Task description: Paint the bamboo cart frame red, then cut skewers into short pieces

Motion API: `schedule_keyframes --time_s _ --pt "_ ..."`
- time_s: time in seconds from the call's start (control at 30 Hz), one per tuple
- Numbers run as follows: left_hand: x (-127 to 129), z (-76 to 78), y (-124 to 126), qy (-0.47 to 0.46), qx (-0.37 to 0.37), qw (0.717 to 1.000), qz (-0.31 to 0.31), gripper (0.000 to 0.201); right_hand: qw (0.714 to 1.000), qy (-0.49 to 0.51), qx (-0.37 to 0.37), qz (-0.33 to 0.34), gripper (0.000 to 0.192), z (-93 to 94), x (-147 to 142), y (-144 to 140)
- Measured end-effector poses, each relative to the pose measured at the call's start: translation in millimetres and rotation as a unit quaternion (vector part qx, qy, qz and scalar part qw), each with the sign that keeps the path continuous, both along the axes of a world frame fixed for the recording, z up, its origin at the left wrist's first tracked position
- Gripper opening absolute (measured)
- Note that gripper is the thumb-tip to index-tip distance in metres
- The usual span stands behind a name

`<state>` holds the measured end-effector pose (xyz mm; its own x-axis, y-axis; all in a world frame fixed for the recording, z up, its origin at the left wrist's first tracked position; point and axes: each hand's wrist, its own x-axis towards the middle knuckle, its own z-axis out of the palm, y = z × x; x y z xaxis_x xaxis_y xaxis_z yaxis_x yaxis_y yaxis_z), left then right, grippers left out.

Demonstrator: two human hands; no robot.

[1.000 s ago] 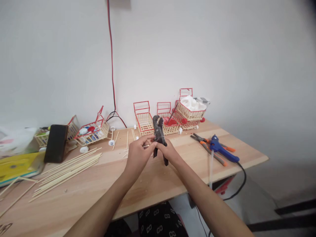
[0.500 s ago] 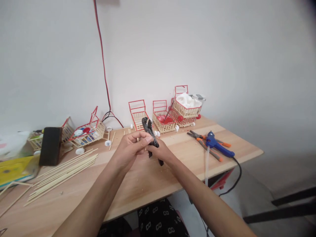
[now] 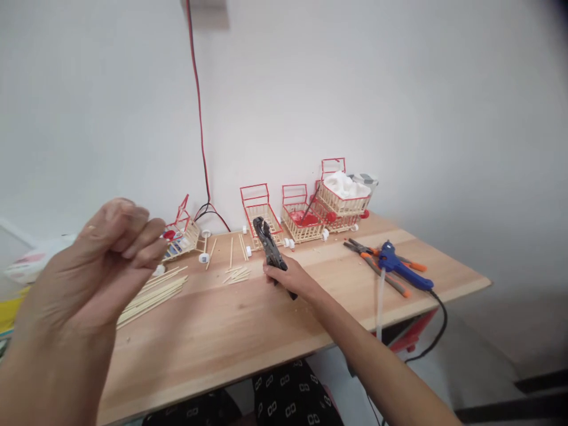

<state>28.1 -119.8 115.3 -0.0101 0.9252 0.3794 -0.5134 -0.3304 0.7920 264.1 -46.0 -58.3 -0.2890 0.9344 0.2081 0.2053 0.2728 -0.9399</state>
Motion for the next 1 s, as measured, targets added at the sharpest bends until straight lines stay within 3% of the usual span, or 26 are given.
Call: schedule_keyframes --time_s 0.13,0.27,0.33,0.4,0.53,0.63,0.67,0.73,0.83,0.93,1.0 --pt "-35.5 -9.3 -3.2 -0.016 -0.038 0.998 0.052 0.021 0.991 -0.063 0.073 -0.09 0.017 4.3 -6.6 -6.2" --pt "-51.5 -41.3 -2.2 0.027 -0.083 0.99 0.107 0.029 0.959 -0.157 0.17 -0.165 0.016 18.7 -16.3 -14.0" --pt "-44.8 -63.8 -2.5 0.072 -0.132 0.984 0.099 0.035 0.939 -0.209 0.199 -0.189 0.015 26.5 -22.9 -17.3" --pt "-28.8 -85.5 -2.9 0.133 -0.154 0.976 0.079 0.028 0.92 -0.251 0.224 -0.2 0.014 32.3 -30.5 -19.7" --pt "12.3 -114.2 2.5 0.261 -0.15 0.953 0.039 0.06 0.88 -0.311 0.296 -0.204 0.009 36.5 -45.4 -21.9" --pt "31.1 -125.2 12.1 0.307 -0.1 0.944 0.072 0.036 0.85 -0.343 0.341 -0.211 0.008 35.7 -53.6 -20.5" --pt "33.7 -128.0 14.3 0.311 -0.075 0.942 0.097 0.025 0.842 -0.35 0.351 -0.215 0.009 35.1 -55.7 -19.3" --pt "34.0 -132.4 14.5 0.309 -0.048 0.94 0.135 0.023 0.829 -0.359 0.367 -0.223 0.01 33.1 -59.1 -15.9" --pt "23.4 -130.1 3.2 0.26 -0.086 0.954 0.126 0.025 0.818 -0.37 0.376 -0.229 0.011 26.4 -61.9 -9.2" --pt "-0.6 -109.8 -14.5 0.122 -0.12 0.981 0.09 0.025 0.818 -0.373 0.375 -0.225 0.013 16.8 -60.7 -2.9" --pt "-24.1 -89.7 -25.1 0.036 -0.11 0.986 0.119 0.028 0.825 -0.366 0.365 -0.227 0.011 12.6 -56.7 -0.1"
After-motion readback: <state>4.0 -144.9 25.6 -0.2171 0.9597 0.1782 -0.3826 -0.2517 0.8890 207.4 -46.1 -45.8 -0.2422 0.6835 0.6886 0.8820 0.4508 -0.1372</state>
